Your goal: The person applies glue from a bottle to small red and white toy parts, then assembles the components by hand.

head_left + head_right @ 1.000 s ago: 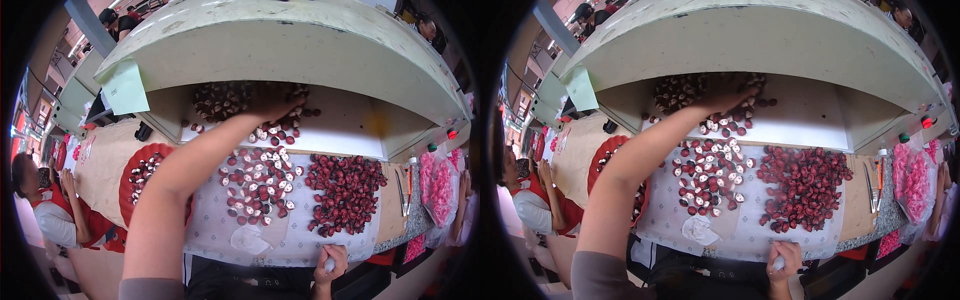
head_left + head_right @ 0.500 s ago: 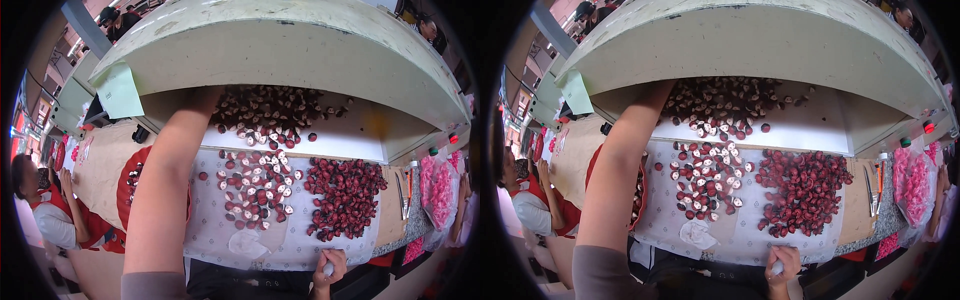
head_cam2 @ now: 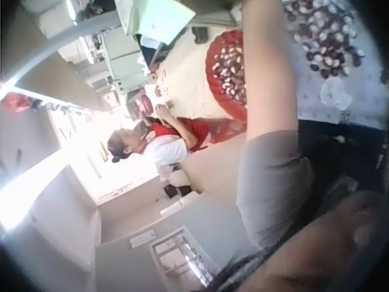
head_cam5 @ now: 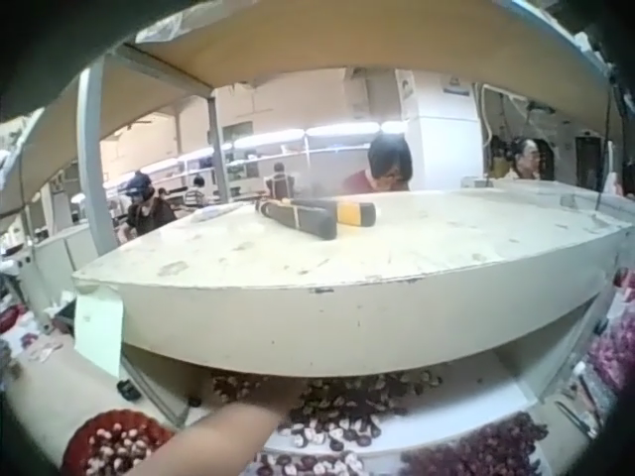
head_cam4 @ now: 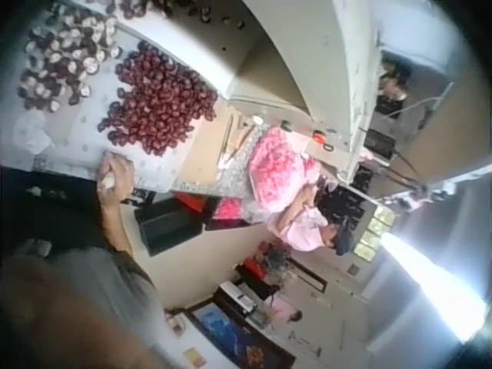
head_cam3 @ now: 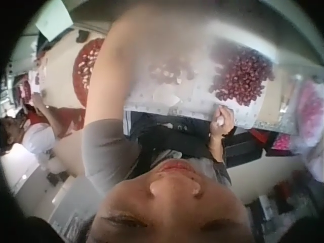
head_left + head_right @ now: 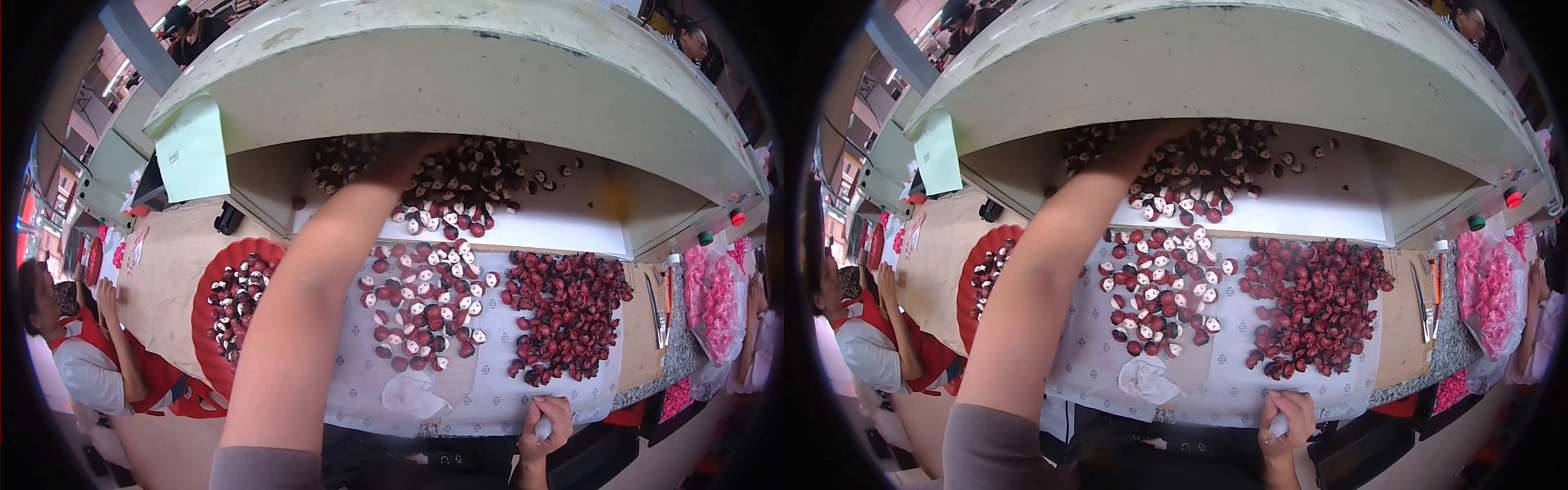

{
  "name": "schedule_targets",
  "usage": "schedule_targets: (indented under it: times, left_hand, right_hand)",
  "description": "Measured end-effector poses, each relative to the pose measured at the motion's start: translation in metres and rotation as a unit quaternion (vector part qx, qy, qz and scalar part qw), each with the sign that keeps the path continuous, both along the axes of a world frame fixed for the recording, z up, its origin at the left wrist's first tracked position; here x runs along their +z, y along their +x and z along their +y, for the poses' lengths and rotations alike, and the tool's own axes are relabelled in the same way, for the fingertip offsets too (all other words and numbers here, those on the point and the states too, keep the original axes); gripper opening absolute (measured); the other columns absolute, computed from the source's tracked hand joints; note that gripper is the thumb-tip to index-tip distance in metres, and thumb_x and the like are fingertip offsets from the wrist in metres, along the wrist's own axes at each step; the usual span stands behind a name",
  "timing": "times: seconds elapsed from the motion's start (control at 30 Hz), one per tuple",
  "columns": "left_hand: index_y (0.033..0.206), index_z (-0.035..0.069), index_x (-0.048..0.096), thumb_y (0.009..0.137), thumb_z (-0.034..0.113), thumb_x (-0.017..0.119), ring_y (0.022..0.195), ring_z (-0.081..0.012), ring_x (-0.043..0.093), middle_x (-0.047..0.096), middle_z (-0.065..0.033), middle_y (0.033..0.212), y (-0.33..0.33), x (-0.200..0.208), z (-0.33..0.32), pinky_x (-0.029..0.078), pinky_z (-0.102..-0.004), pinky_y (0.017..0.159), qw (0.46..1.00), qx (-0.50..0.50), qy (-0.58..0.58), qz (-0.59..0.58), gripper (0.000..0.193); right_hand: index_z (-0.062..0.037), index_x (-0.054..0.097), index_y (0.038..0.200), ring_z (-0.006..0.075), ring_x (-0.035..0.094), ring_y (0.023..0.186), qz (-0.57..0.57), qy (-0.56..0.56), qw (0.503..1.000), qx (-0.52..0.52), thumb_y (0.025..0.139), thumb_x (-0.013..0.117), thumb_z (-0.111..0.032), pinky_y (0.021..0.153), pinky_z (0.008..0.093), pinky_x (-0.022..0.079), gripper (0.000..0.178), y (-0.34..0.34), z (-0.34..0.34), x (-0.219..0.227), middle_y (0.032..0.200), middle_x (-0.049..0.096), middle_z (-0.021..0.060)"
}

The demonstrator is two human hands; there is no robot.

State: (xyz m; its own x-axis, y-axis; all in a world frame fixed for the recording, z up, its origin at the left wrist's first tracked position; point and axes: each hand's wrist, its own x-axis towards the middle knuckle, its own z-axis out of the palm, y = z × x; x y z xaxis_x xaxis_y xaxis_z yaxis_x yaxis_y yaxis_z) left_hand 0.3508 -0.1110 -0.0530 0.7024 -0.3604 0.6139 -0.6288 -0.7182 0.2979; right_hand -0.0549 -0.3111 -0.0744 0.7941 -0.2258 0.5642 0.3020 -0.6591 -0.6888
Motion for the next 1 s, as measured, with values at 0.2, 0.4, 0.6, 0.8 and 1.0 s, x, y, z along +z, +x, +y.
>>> schedule_targets:
  times: [0.2,0.4,0.6,0.8,1.0]
  left_hand:
    - [0.102,0.005,0.051,0.082,0.028,0.044,0.094,-0.0251,0.05,0.053,-0.0148,0.102,-0.035,0.005,-0.055,0.039,-0.0355,0.081,0.996,-0.072,-0.041,0.034,0.032]
    - [0.112,0.008,0.047,0.079,0.034,0.051,0.103,-0.023,0.044,0.047,-0.0119,0.113,-0.02,0.04,0.042,0.035,-0.0346,0.088,0.968,-0.005,0.109,0.226,0.042]
    - [0.115,0.009,0.045,0.08,0.039,0.048,0.106,-0.0243,0.042,0.046,-0.0115,0.115,-0.068,0.045,0.095,0.033,-0.0341,0.09,0.971,0.065,0.106,0.202,0.046]
    - [0.121,0.013,0.039,0.08,0.052,0.037,0.116,-0.026,0.032,0.037,-0.0138,0.124,-0.085,0.03,0.116,0.022,-0.0357,0.097,0.957,0.101,0.123,0.242,0.057]
    - [0.126,0.019,0.034,0.077,0.062,0.028,0.126,-0.0285,0.012,0.015,-0.0102,0.136,-0.098,0.014,0.067,0.01,-0.0496,0.098,0.949,0.101,0.22,0.204,0.066]
  right_hand:
    - [0.0,0.053,0.077,0.0226,0.051,0.056,-0.018,-0.026,1.0,-0.005,0.065,0.057,0.006,0.052,0.0288,0.039,0.014,0.0,0.001,-0.001,0.067,0.055,0.0115]
    - [0.0004,0.053,0.077,0.0227,0.05,0.055,-0.029,-0.024,0.999,0.005,0.065,0.057,0.007,0.051,0.0281,0.039,0.014,-0.001,0.0,0.0,0.066,0.055,0.0117]
    - [0.0004,0.052,0.078,0.0229,0.05,0.055,-0.026,-0.024,0.999,0.0,0.064,0.056,0.008,0.051,0.0285,0.038,0.016,0.0,0.0,-0.001,0.066,0.055,0.0117]
    - [0.0005,0.052,0.078,0.0236,0.051,0.056,-0.03,-0.028,0.999,0.0,0.064,0.057,0.008,0.052,0.0293,0.039,0.016,-0.003,-0.002,-0.001,0.066,0.055,0.0124]
    - [0.0009,0.054,0.078,0.0252,0.051,0.057,-0.034,-0.037,0.999,-0.01,0.065,0.057,0.008,0.052,0.0295,0.04,0.016,-0.001,0.001,0.0,0.066,0.054,0.0131]
